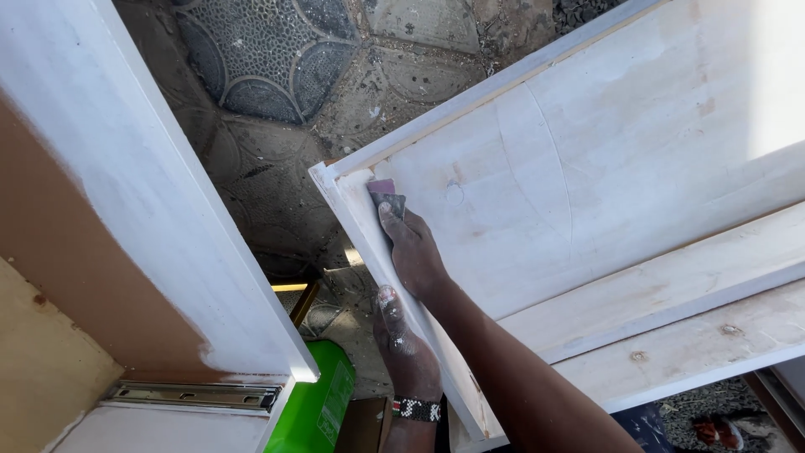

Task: Sanding the surfaces of white-painted wooden drawers using sandpaper

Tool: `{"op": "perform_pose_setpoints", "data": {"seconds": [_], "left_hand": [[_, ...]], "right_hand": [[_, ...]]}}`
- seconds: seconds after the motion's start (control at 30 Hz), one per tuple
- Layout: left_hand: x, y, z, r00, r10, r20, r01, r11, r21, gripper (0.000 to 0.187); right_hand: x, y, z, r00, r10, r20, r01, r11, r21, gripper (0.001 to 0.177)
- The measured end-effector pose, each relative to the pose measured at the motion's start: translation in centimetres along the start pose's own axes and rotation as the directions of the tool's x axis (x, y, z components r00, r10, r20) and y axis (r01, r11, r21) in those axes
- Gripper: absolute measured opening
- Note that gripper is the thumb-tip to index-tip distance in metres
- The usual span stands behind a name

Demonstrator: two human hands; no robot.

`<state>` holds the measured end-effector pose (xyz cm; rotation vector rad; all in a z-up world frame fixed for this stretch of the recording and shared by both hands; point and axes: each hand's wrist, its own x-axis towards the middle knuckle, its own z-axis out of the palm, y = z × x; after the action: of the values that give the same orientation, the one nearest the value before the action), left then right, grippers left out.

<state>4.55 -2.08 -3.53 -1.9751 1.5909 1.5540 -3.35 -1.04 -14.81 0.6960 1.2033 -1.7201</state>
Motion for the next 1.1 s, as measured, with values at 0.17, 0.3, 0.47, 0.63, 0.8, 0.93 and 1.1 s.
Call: {"op": "perform_pose_setpoints", "data": {"seconds": [0.17,0.3,0.47,0.63,0.8,0.93,1.1], "left_hand": [[0.3,-0.2,0.2,0.985,-0.165,-0.042,0.162,0.984,-0.077,0.071],[-0.3,-0.4,0.1,0.99,-0.138,-0.031,0.138,0.99,0.015,0.072],[-0.3,0.1,0.3,1.0,-0.008,0.005,0.008,1.0,-0.009,0.069],[0.4,-1.3,0.1,1.0,0.023,-0.007,-0.023,0.999,-0.029,0.056],[0.8,-2.0,1.2,0.991,0.051,-0.121,-0.062,0.994,-0.085,0.044],[1.1,-0.9,3.0,0.969,-0.004,-0.246,-0.045,0.98,-0.193,0.061],[0.3,-2.3,2.4,0.982,0.035,-0.186,-0.051,0.995,-0.08,0.062]], "right_hand": [[-0.4,0.5,0.0,0.985,-0.14,0.102,0.138,0.99,0.024,0.043],[-0.9,-2.9,1.2,0.999,0.038,-0.006,-0.038,0.974,-0.224,0.056],[-1.5,-3.2,1.6,0.999,-0.032,0.029,0.038,0.961,-0.274,0.051],[-0.3,-6.7,3.2,0.979,0.185,-0.083,-0.202,0.927,-0.316,0.071],[-5.7,-10.5,5.7,0.995,-0.067,0.075,0.082,0.974,-0.21,0.077],[-2.2,-8.4,4.9,0.998,-0.001,0.067,0.017,0.972,-0.235,0.062],[-5.4,-11.2,4.9,1.0,-0.021,0.013,0.024,0.921,-0.388,0.068]]}}
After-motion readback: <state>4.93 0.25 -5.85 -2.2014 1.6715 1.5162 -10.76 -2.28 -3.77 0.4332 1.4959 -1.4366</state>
